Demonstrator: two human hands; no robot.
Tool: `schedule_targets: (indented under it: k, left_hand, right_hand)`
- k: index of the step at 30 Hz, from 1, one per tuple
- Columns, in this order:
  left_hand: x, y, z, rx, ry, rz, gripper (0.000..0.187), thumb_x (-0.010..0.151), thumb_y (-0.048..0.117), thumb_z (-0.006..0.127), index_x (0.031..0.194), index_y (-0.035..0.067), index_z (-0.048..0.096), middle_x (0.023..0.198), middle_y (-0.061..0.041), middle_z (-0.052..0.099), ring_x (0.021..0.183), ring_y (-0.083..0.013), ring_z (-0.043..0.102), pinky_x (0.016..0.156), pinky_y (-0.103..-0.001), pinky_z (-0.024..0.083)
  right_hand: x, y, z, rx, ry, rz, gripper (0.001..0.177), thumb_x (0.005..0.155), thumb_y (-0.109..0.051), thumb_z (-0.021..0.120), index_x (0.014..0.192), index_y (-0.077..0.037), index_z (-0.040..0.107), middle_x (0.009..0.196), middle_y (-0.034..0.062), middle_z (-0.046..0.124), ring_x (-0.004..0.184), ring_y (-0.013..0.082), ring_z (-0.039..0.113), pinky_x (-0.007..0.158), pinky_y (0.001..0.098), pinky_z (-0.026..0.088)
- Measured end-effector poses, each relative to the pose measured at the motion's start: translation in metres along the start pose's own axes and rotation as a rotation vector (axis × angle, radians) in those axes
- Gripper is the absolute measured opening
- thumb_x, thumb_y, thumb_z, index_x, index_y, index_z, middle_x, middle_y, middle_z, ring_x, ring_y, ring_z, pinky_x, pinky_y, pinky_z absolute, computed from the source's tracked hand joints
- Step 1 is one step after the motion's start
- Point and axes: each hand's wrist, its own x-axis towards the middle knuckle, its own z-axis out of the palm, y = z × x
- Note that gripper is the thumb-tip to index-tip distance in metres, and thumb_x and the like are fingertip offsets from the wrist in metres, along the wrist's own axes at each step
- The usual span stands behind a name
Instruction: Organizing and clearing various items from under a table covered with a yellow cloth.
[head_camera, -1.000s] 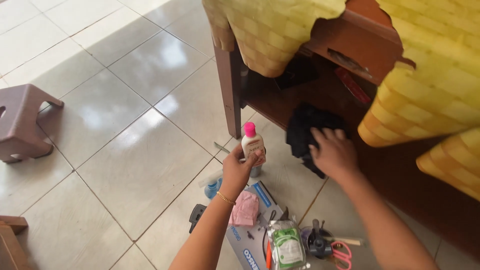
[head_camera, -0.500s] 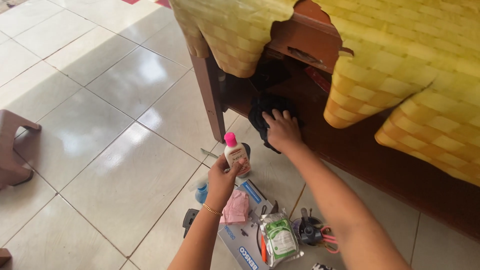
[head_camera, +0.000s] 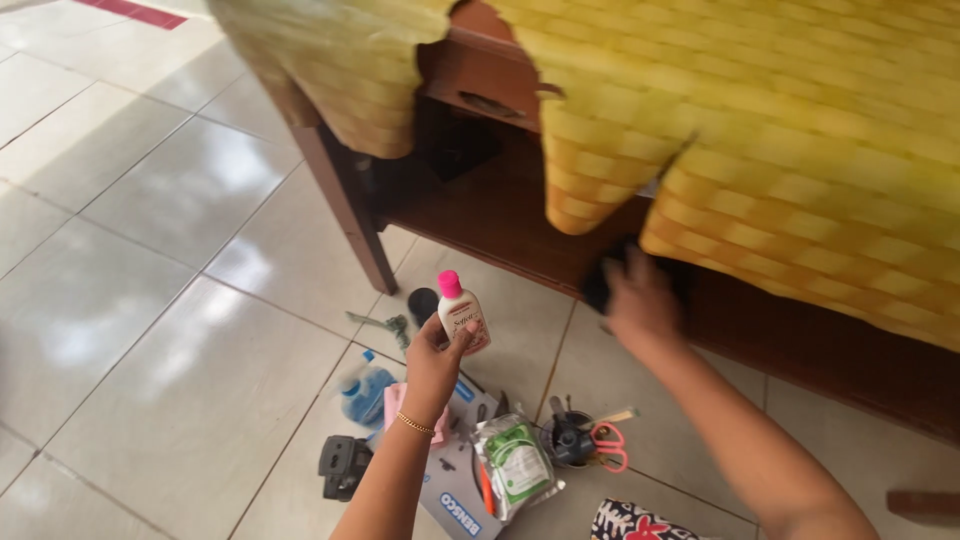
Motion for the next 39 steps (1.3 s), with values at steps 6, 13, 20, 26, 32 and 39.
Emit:
schedule_targets:
  k: [6, 13, 20, 26, 32, 39]
  left_hand:
    - [-0.010, 0.005, 0.056, 0.063, -0.088, 0.085, 0.048, 0.085, 0.031, 0.079, 0.121, 0.000, 0.070, 0.100, -0.011, 0.080, 0.090, -0.0140, 0.076, 0.081, -0.029, 0.059]
    - [-0.024, 0.004, 0.101, 0.129, -0.151, 0.047, 0.047, 0.084, 0.032, 0.080, 0.118, 0.000, 0.073, 0.095, -0.012, 0.081, 0.086, -0.0158, 0.076, 0.079, -0.030, 0.059]
    - [-0.031, 0.001, 0.136, -0.019, -0.259, 0.097, 0.041, 0.086, 0.026, 0.078, 0.116, -0.001, 0.072, 0.097, -0.013, 0.080, 0.086, -0.0149, 0.076, 0.078, -0.029, 0.060]
    - [-0.029, 0.010, 0.137, -0.007, -0.295, 0.067, 0.037, 0.088, 0.022, 0.078, 0.115, -0.002, 0.072, 0.095, -0.013, 0.080, 0.085, -0.0157, 0.076, 0.078, -0.030, 0.060]
    - [-0.020, 0.012, 0.141, 0.008, -0.272, 0.059, 0.037, 0.087, 0.021, 0.078, 0.116, -0.002, 0.072, 0.095, -0.013, 0.081, 0.085, -0.0161, 0.076, 0.078, -0.030, 0.060]
    - [-0.020, 0.009, 0.190, -0.091, -0.394, 0.032, 0.038, 0.088, 0.019, 0.077, 0.119, -0.002, 0.070, 0.098, -0.012, 0.080, 0.086, -0.0158, 0.076, 0.077, -0.030, 0.061]
  right_hand:
    - [0.042, 0.029, 0.029, 0.026, -0.015, -0.188, 0.064, 0.082, -0.001, 0.058, 0.142, -0.024, 0.058, 0.163, 0.0024, 0.035, 0.136, 0.0360, 0.044, 0.109, 0.0469, 0.039]
    - [0.003, 0.223, 0.032, 0.177, 0.010, 0.375, 0.041, 0.105, -0.016, 0.046, 0.145, -0.011, 0.056, 0.152, 0.0182, 0.050, 0.139, 0.0384, 0.048, 0.115, 0.0474, 0.038]
    - [-0.027, 0.295, 0.036, 0.293, 0.201, 0.481, 0.045, 0.107, -0.012, 0.039, 0.150, 0.000, 0.046, 0.156, 0.0257, 0.043, 0.141, 0.0409, 0.043, 0.118, 0.0473, 0.037]
    - [-0.074, 0.248, -0.019, 0.017, -0.047, 0.465, 0.066, 0.085, 0.001, 0.054, 0.148, -0.018, 0.050, 0.158, 0.0113, 0.037, 0.144, 0.0382, 0.031, 0.109, 0.0472, 0.038]
    - [-0.022, 0.281, 0.006, 0.081, 0.453, 0.309, 0.050, 0.100, -0.015, 0.057, 0.149, -0.005, 0.051, 0.150, 0.0193, 0.049, 0.134, 0.0386, 0.046, 0.107, 0.0516, 0.041]
    - [-0.076, 0.305, 0.004, 0.030, 0.067, 0.420, 0.053, 0.088, -0.005, 0.056, 0.140, -0.007, 0.059, 0.142, 0.0206, 0.058, 0.126, 0.0402, 0.055, 0.101, 0.0481, 0.047]
